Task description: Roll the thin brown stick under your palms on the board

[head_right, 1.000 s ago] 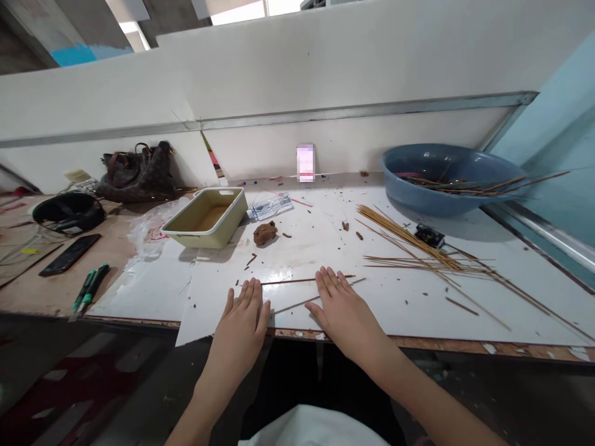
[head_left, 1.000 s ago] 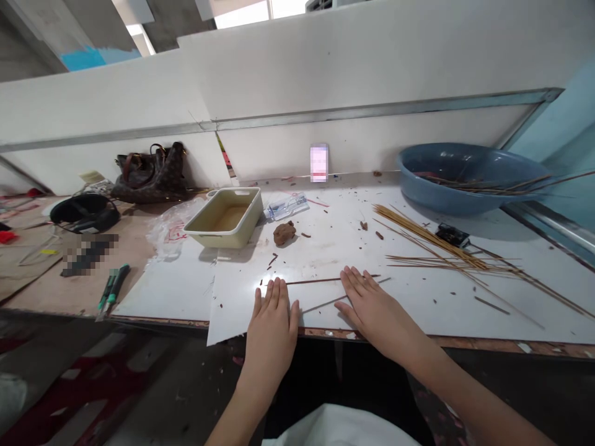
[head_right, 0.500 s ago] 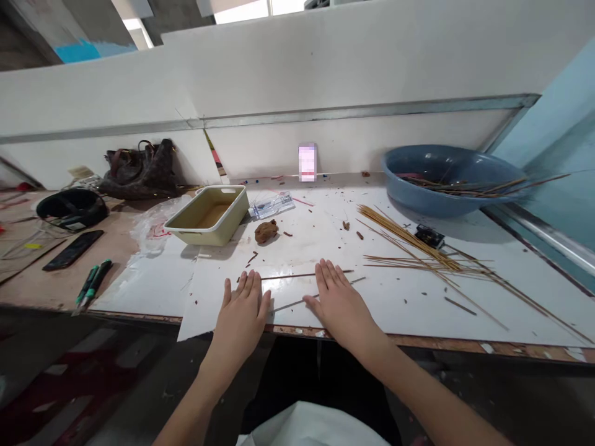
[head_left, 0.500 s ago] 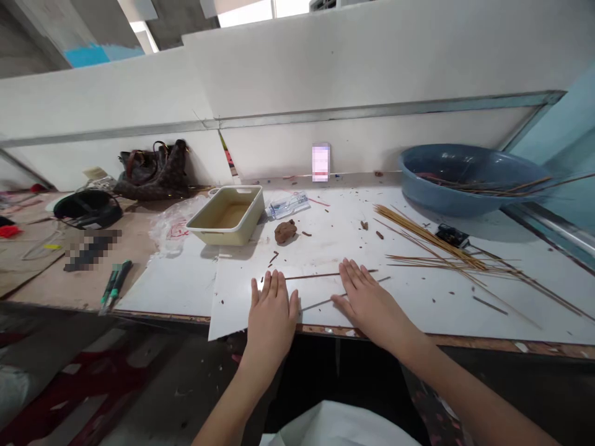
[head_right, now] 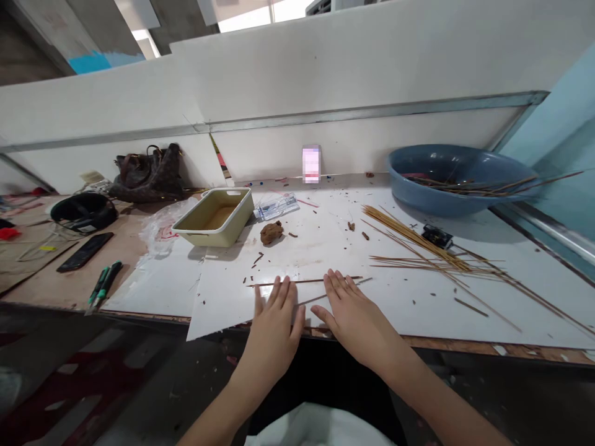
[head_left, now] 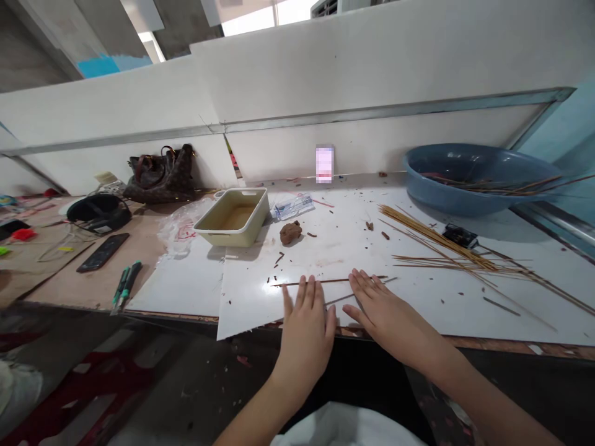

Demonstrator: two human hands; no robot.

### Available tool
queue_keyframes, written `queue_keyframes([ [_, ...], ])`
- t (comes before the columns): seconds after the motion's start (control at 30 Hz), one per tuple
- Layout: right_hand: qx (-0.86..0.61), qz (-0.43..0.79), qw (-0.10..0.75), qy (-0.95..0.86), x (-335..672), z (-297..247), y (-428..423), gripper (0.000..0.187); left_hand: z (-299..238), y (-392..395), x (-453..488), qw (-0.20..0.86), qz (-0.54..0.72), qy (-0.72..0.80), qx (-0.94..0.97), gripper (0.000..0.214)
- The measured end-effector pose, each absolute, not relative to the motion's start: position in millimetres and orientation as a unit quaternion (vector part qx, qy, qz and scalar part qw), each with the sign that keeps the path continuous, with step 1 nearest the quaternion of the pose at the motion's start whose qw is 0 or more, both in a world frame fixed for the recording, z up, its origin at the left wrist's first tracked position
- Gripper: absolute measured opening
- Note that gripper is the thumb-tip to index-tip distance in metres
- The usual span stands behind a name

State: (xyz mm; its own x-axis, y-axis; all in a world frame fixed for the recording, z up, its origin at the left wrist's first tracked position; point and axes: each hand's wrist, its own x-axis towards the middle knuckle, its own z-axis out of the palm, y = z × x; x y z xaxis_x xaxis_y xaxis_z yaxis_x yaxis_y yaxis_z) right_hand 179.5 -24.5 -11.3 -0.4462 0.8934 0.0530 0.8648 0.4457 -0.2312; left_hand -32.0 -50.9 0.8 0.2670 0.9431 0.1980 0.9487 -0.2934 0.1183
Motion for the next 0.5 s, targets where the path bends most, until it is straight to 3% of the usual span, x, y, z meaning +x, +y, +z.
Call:
queue_keyframes([
  [0.33, -0.510, 0.113, 0.080, -0.849, 168, -7, -24, 0.085, -12, -29, -24, -0.001, -0.108, -0.573, -0.812, 0.058],
  [0.5, -0.518, 0.118, 0.072, -0.844, 154, -10, -1, 0.094, -10, -9, -26, -0.010, -0.096, -0.577, -0.811, 0.059],
])
